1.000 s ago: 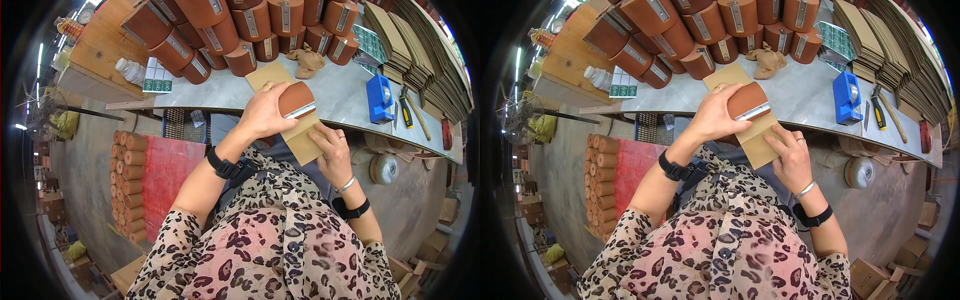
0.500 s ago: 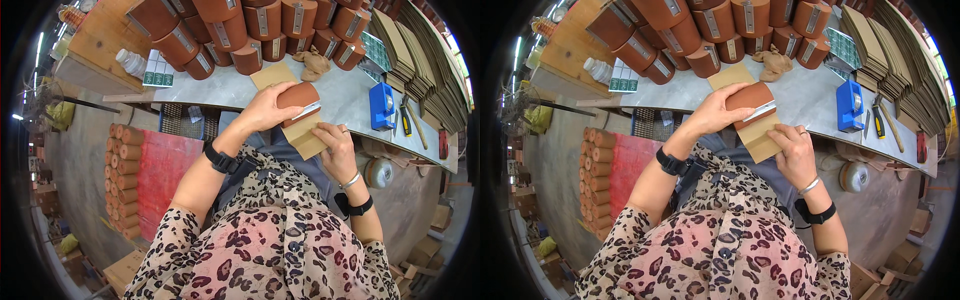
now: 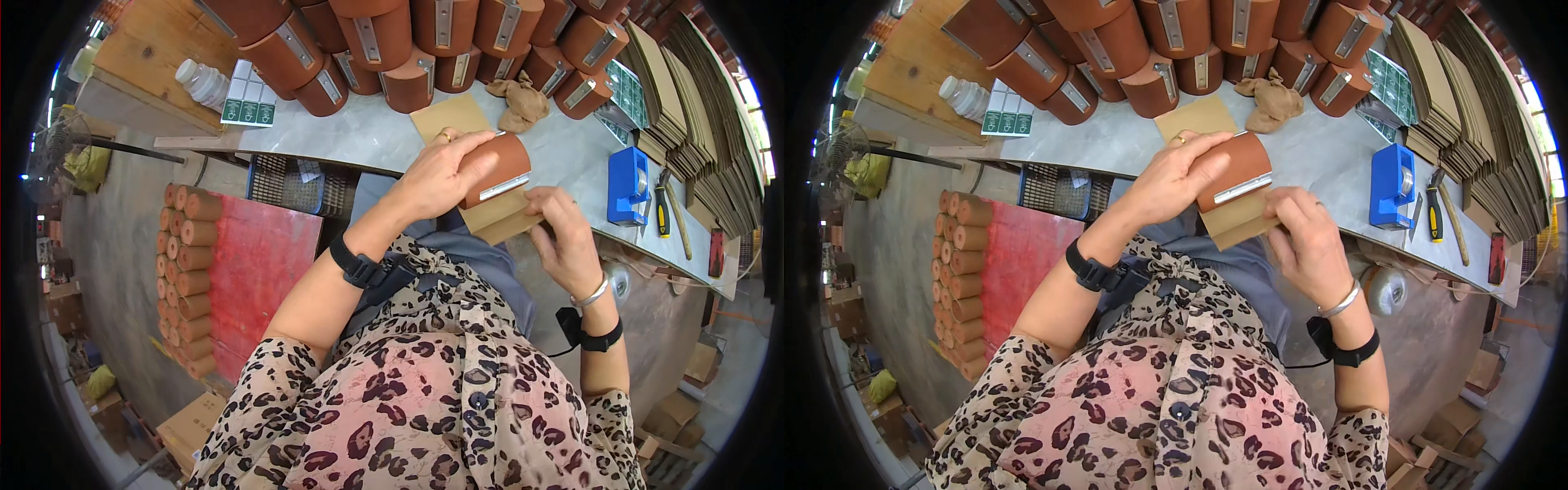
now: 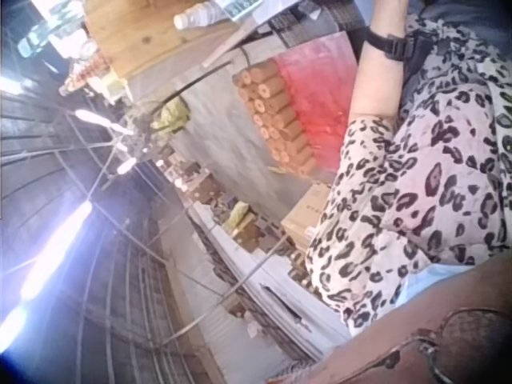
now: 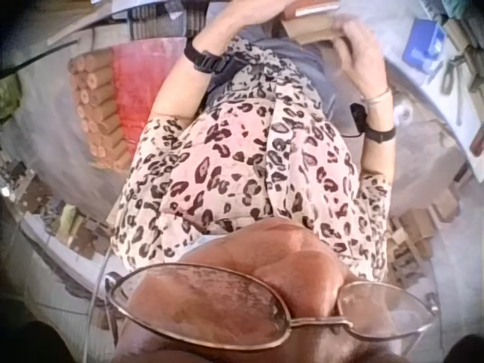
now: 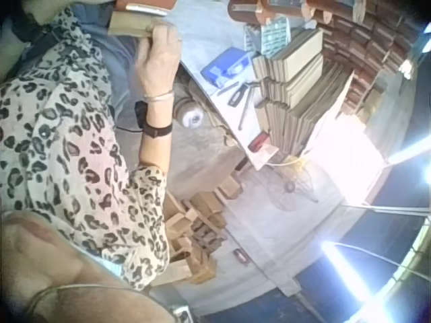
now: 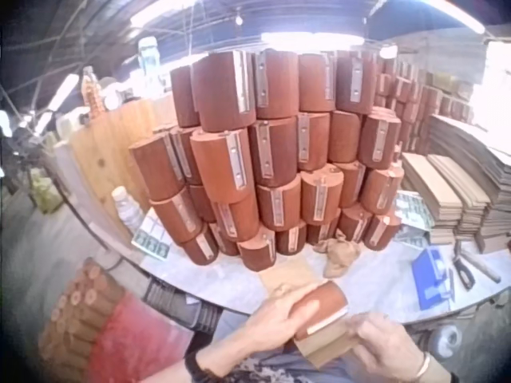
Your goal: Applying labels and protective paper to cylindrical manufacturing components.
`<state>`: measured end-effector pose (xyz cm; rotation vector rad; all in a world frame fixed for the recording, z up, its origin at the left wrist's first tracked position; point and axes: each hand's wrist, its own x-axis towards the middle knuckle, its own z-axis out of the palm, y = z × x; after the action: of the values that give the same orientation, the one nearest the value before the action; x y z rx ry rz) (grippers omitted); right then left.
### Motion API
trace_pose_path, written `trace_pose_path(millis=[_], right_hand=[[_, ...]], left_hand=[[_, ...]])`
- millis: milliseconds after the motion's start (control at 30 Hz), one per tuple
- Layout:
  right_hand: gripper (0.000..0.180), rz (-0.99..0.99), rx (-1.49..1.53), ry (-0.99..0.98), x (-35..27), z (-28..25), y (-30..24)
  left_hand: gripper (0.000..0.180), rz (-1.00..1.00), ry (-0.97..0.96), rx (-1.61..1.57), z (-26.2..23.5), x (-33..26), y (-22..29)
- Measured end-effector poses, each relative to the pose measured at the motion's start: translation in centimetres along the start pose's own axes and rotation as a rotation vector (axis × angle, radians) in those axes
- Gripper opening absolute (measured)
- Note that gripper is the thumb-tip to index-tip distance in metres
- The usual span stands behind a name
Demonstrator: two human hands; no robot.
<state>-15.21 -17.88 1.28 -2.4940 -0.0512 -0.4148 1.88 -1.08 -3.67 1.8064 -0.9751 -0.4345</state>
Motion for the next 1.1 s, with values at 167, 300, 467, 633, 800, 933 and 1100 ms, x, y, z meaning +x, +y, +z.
trace_pose_path(millis=[167,300,467,633,800,933,1100], right_hand=[[0.014,-0.059,0.013,-0.054,4.6,-1.0,0.8],[0.017,-0.056,0.023,-0.106,8.0,-0.4,2.0],[0.022,-0.119,0.126,-0.046,9.0,1.2,3.5],[0.023,0.058,0.337,-0.087,8.8,2.3,4.6],[0.023,0.247,0.511,0.011,8.4,3.9,4.2],[0.025,0.215,0.589,0.197,8.3,6.1,3.7],[0.023,0.309,0.492,0.258,8.3,6.3,3.4]], left_hand=[[0.044,0.029,-0.032,-0.032,-0.1,0.1,-0.4],[0.045,-0.018,-0.025,-0.145,-0.1,0.5,-0.8],[0.051,-0.165,-0.046,-0.46,-0.7,0.1,-1.3],[0.047,-0.16,0.08,-0.759,0.0,-1.4,-1.1],[0.044,-0.264,0.231,-0.585,1.5,-1.2,-0.5],[0.035,-0.332,0.258,-0.718,1.8,-1.1,0.3],[0.03,-0.395,0.326,-0.734,2.2,-0.8,0.8]])
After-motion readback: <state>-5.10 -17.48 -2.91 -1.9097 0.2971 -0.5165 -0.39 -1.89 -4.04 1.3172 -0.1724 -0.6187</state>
